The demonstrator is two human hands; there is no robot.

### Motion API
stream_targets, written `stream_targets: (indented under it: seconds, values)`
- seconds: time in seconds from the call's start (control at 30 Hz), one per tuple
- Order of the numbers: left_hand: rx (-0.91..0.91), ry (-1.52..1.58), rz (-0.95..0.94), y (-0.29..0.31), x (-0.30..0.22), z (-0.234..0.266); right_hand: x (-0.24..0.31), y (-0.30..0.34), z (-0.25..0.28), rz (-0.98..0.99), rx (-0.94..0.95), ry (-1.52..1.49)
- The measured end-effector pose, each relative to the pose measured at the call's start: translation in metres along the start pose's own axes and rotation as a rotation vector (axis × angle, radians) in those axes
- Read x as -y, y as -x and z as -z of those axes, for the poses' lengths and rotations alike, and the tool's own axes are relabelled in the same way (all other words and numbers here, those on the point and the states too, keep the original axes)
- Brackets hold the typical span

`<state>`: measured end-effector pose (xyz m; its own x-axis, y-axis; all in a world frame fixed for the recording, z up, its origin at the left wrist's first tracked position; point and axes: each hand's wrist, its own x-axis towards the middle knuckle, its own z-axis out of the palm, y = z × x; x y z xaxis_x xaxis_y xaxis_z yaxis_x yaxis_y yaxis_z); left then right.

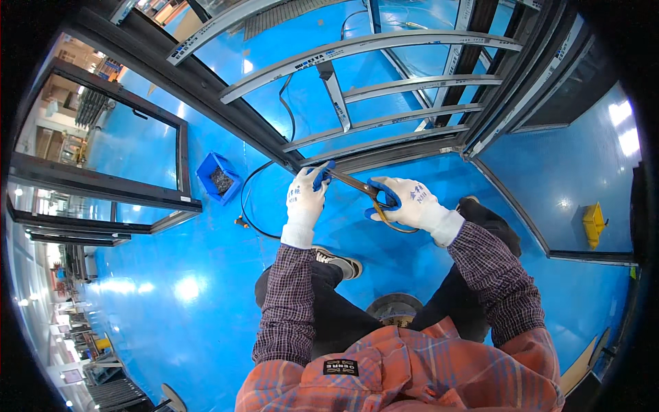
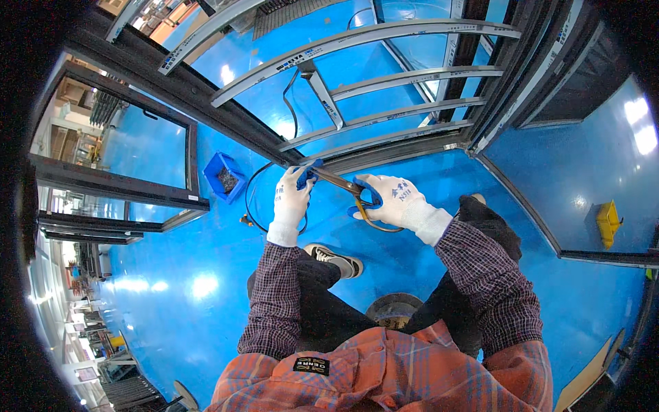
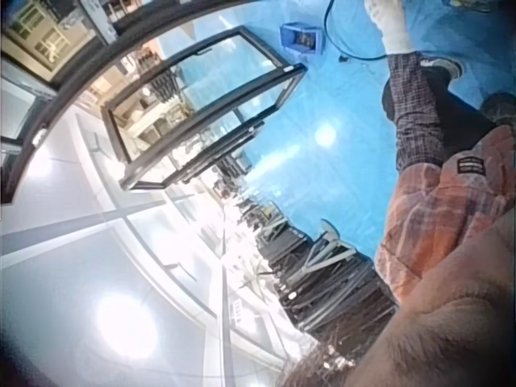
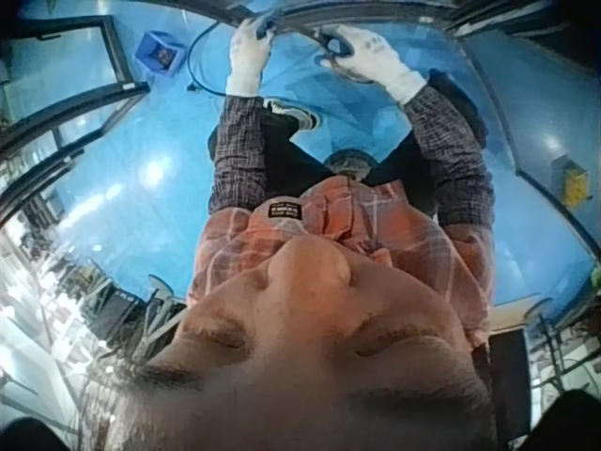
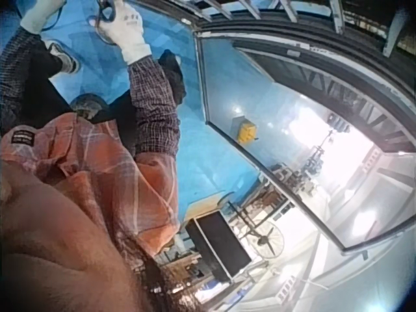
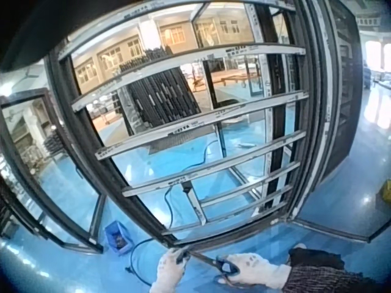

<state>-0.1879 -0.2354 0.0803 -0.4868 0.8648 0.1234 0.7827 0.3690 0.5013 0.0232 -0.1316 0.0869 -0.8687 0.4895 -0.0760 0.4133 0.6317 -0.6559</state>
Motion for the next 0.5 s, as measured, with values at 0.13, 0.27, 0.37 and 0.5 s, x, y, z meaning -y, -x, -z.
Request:
stream_targets:
  seconds: [0.13,0.27,0.37,0.5]
  values:
    - [0.028,0.053,0.068,-0.003,0.004,-0.002,0.002,-0.001,0.002,-0.035,0.031,0.008]
    - [0.010,0.109,0.071,-0.004,0.018,-0.009,0.009,-0.002,0.006,-0.075,0.078,-0.045]
    - [-0.011,0.146,0.045,-0.004,0.022,-0.013,0.010,-0.002,0.007,-0.108,0.110,-0.103]
    - [-0.092,0.000,-0.024,-0.008,0.004,-0.009,0.000,0.001,-0.001,-0.092,-0.095,-0.224]
